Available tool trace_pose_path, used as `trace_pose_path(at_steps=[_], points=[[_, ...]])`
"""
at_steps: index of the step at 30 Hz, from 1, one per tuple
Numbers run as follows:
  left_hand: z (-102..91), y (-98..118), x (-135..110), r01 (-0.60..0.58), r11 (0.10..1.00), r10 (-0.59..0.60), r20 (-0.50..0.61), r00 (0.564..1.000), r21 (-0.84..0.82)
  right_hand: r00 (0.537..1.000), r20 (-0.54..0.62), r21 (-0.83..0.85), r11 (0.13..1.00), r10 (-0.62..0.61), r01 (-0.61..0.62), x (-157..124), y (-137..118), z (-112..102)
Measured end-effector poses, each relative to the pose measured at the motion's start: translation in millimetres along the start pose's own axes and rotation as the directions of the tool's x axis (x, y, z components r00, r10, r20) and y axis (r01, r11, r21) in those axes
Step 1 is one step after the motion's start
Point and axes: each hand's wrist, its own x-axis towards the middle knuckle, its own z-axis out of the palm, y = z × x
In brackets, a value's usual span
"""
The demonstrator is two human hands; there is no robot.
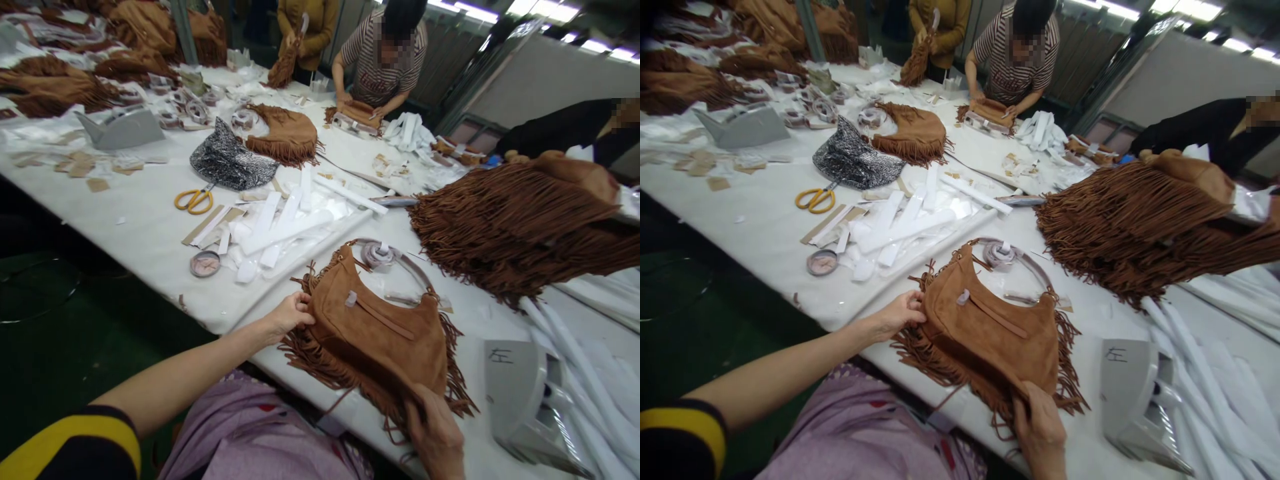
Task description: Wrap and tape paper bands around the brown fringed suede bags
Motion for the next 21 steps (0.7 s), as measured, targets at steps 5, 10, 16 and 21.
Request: trace_pose_path(at_steps=[5,10,16,21], points=[[0.9,-9.7,4.5,-0.025,1.0,0.025,-0.052,0.998,-0.01,0.998,-0.007,0.027,0.997,0.07,-0.07,49.4,-32.5,-15.4],[4.1,-13.4,3.1,-0.067,0.997,0.064,-0.057,0.996,-0.043,0.944,0.315,0.245,0.952,0.1,-0.183,136.6,-100.7,-7.5],[4.6,-18.4,4.2,-0.087,0.991,0.079,-0.076,0.994,-0.101,0.802,0.574,0.078,0.963,0.168,-0.257,182.7,-137.0,9.1],[6.6,-21.0,4.3,-0.088,0.989,0.078,-0.093,0.993,-0.119,0.746,0.64,0.195,0.901,0.183,-0.389,176.8,-131.6,14.6]])
